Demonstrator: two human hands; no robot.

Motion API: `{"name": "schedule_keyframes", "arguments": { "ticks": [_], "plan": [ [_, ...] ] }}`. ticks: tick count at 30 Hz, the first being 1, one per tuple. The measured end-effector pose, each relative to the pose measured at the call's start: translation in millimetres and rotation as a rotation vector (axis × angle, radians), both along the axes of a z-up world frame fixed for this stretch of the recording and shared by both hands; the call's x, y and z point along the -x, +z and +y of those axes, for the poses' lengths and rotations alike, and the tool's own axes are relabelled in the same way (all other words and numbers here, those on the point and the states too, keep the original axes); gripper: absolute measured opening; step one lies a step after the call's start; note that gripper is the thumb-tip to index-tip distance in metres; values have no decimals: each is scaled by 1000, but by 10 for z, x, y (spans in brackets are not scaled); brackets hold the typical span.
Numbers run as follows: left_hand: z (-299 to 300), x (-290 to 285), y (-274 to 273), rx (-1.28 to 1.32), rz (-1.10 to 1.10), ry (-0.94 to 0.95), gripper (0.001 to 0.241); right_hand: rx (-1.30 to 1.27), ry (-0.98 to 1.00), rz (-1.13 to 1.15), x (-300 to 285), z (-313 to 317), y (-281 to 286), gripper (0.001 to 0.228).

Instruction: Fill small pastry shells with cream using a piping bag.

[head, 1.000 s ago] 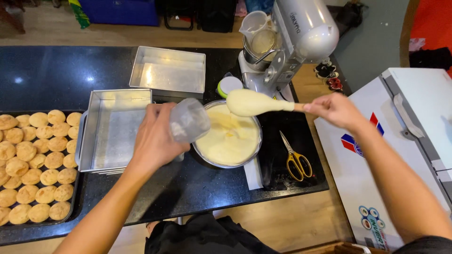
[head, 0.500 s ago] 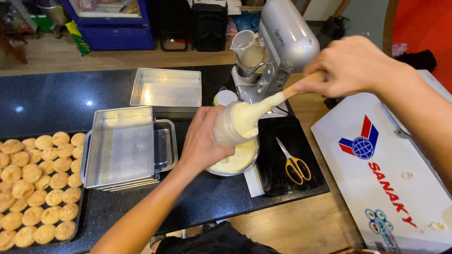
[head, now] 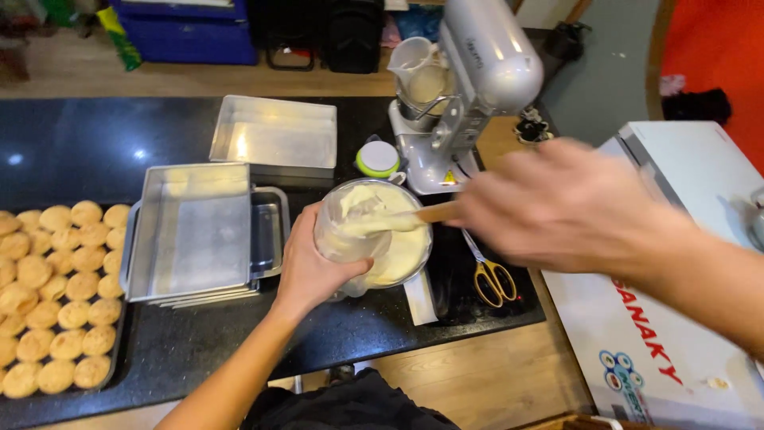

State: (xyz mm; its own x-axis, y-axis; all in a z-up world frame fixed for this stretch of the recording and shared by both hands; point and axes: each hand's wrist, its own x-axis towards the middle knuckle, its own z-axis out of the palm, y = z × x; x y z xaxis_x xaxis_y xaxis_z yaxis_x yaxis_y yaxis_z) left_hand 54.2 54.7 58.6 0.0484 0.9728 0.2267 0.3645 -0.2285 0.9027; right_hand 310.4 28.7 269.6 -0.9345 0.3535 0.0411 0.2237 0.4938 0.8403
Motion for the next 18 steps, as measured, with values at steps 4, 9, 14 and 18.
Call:
{"name": "schedule_keyframes", "arguments": {
  "ticks": [4,9,14,18],
  "plan": [
    [-32,212,-208,-50,-5,15,91,95,38,164,-514,-22,215,31],
    [-113,412,-309,24,-268,-104,94,491,-392,621,-1806,405,-369,27],
    [-242,624,-317,-73,-349,-252,97,257,-681,541,-1087,481,-778,41],
    [-391,775,-212,-62,-310,-298,98,409,-1178,369,-691,785,-1442,74]
  ]
}}
